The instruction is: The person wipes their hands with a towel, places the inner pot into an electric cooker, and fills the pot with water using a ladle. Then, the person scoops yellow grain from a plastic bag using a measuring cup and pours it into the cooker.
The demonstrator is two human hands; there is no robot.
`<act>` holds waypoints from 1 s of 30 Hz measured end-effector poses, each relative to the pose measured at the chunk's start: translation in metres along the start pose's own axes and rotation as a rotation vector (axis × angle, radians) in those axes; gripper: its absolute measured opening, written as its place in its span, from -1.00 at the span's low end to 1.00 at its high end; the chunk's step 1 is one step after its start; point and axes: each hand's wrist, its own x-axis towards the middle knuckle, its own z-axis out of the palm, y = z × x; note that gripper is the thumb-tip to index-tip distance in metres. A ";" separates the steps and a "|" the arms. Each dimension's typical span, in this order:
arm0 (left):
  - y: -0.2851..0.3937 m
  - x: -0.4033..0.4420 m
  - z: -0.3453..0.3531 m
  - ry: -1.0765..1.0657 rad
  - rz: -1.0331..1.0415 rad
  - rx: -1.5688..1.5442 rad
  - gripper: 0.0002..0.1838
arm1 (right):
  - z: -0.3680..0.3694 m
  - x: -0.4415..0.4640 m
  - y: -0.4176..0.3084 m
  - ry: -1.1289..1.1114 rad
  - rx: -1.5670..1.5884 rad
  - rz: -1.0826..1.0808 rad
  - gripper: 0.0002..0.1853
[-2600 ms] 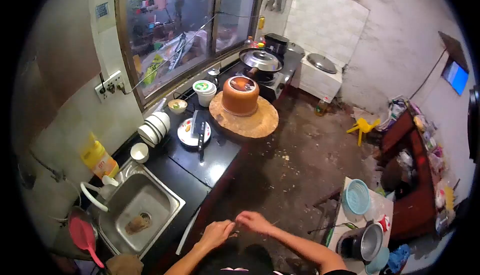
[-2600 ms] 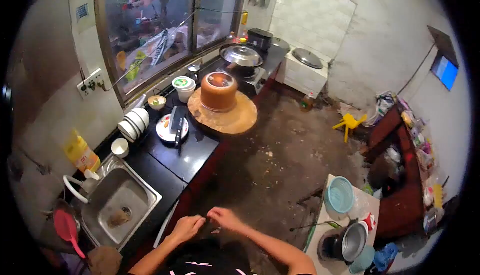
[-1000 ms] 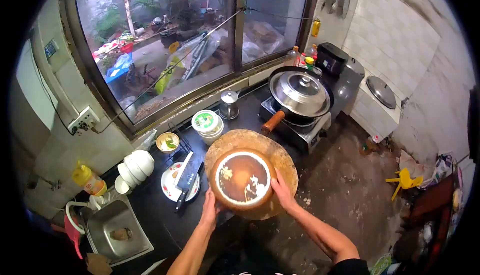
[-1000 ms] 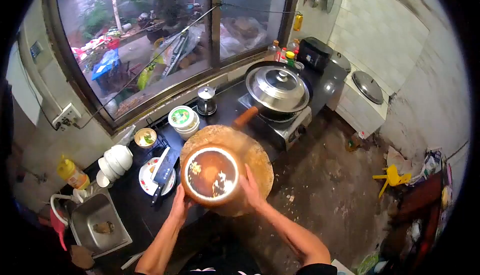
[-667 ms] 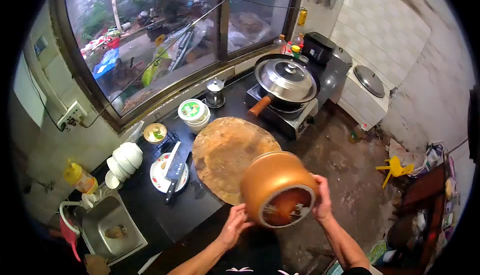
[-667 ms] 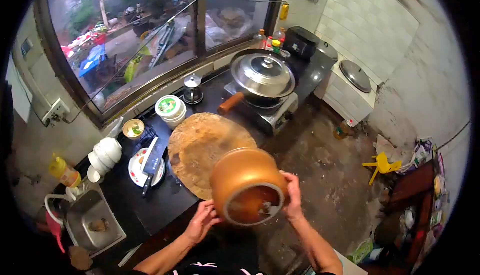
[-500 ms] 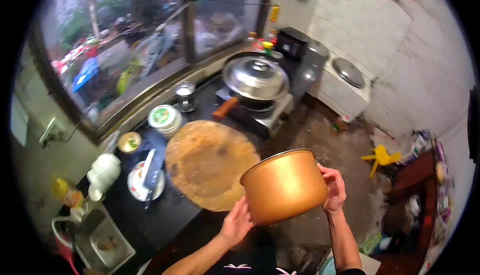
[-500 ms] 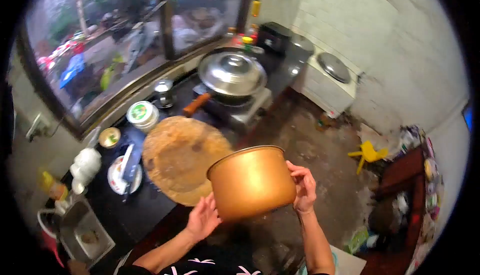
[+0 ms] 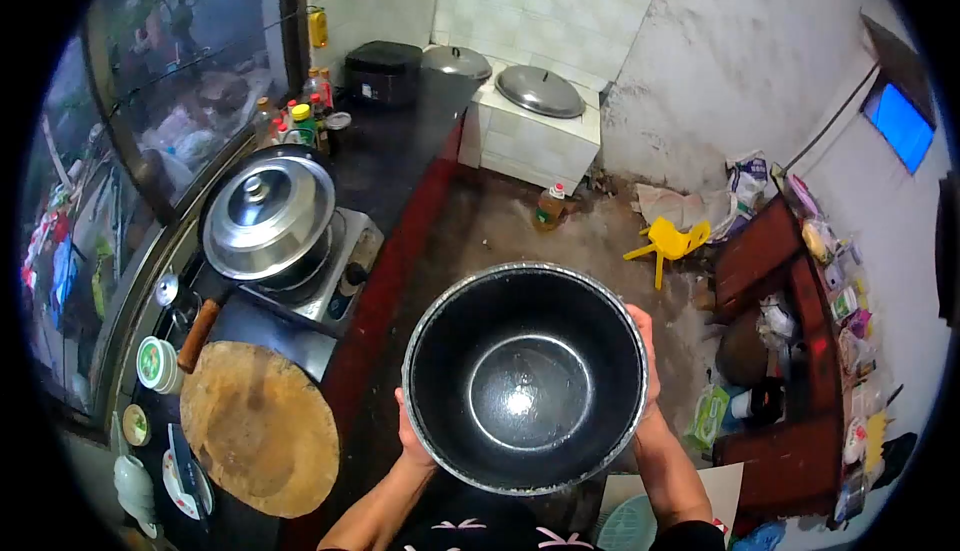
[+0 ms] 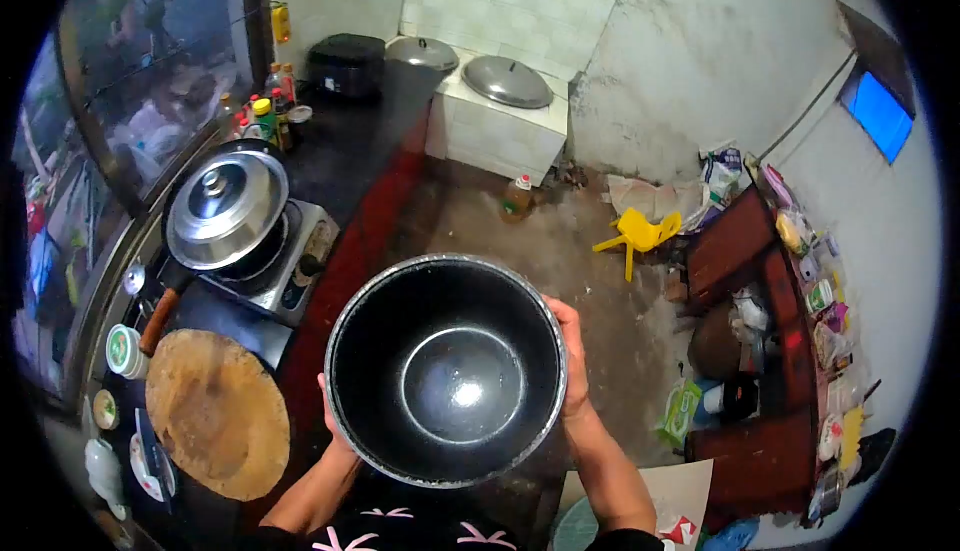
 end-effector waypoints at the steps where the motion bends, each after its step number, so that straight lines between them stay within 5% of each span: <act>1: -0.009 0.011 -0.002 -0.015 -0.027 -0.037 -0.24 | -0.009 0.013 -0.002 -0.036 0.000 -0.037 -0.50; 10: -0.057 0.138 -0.027 0.052 -0.073 -0.211 -0.22 | -0.077 0.146 0.044 -0.044 -0.133 0.031 -0.25; 16: -0.087 0.278 -0.058 0.147 0.012 0.089 -0.22 | -0.108 0.291 0.090 -0.232 -0.052 0.019 -0.09; 21: -0.070 0.398 -0.029 0.231 -0.032 -0.025 -0.17 | -0.124 0.426 0.107 -0.348 -0.136 0.107 -0.07; 30: -0.066 0.540 -0.081 0.337 -0.041 0.213 -0.29 | -0.135 0.606 0.166 -0.406 -0.077 0.184 -0.28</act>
